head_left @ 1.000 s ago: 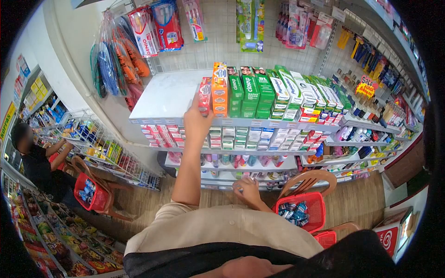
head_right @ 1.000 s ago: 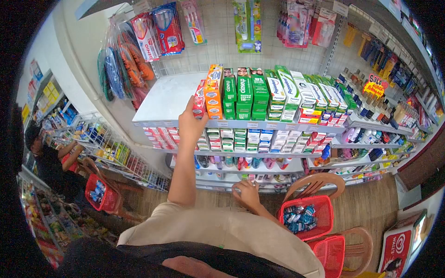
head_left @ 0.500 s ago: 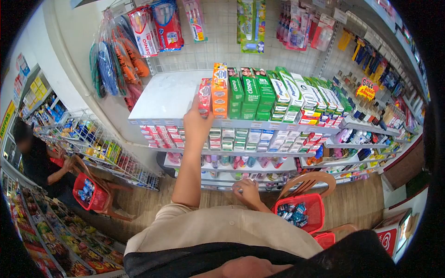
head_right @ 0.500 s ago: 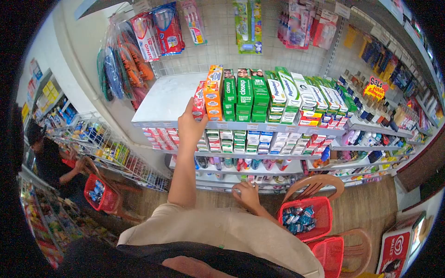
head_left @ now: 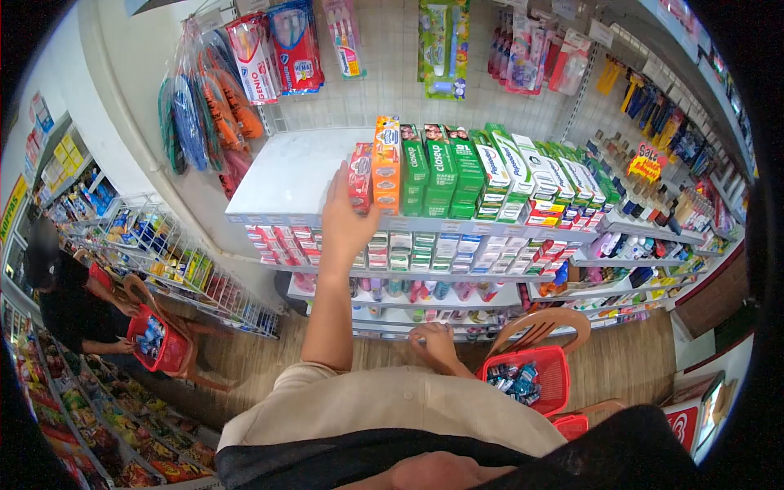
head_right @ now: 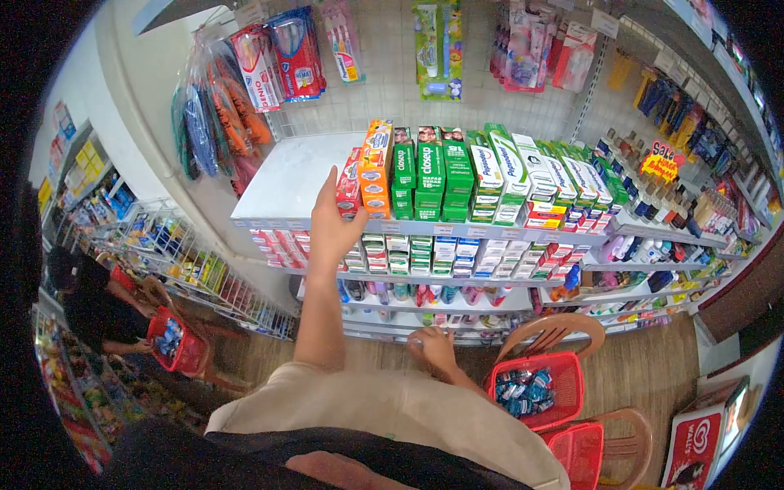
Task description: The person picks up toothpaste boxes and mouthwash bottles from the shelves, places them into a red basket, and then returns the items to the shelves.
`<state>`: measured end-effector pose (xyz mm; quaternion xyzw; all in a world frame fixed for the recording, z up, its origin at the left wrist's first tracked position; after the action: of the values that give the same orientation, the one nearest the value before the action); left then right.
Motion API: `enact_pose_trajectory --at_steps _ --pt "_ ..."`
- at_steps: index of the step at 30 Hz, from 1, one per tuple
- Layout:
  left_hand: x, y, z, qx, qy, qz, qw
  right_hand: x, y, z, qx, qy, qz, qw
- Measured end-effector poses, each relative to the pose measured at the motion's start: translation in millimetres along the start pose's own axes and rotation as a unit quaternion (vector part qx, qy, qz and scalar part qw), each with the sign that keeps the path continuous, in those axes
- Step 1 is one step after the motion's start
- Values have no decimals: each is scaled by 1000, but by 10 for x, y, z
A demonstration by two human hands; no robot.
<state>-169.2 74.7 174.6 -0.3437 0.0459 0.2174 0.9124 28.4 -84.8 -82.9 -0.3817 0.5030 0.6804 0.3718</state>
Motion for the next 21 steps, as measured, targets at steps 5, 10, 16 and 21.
enact_pose_trajectory --at_steps 5,10,16,21 --pt "108 -191 149 28 -10 -38 999 9 -21 -35 3 10 -4 1000" --pt "275 -282 258 35 -30 -65 997 24 -67 -42 7 25 -1 1000" --pt "427 -93 258 40 -53 -80 995 20 -116 -77 11 27 -29 999" --pt "437 -126 238 25 -67 -72 995 -44 -94 -123 21 23 -17 999"
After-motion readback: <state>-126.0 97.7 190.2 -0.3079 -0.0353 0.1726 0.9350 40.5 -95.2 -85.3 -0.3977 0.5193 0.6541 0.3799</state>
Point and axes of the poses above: each hand's wrist, its own z-axis towards the middle knuckle, its own x-axis out of the palm, y = z × x, the point moved 2 cm from there along z, towards the middle knuckle, and after that the axes turned 13 degrees about -z, right-handed, at the moved point
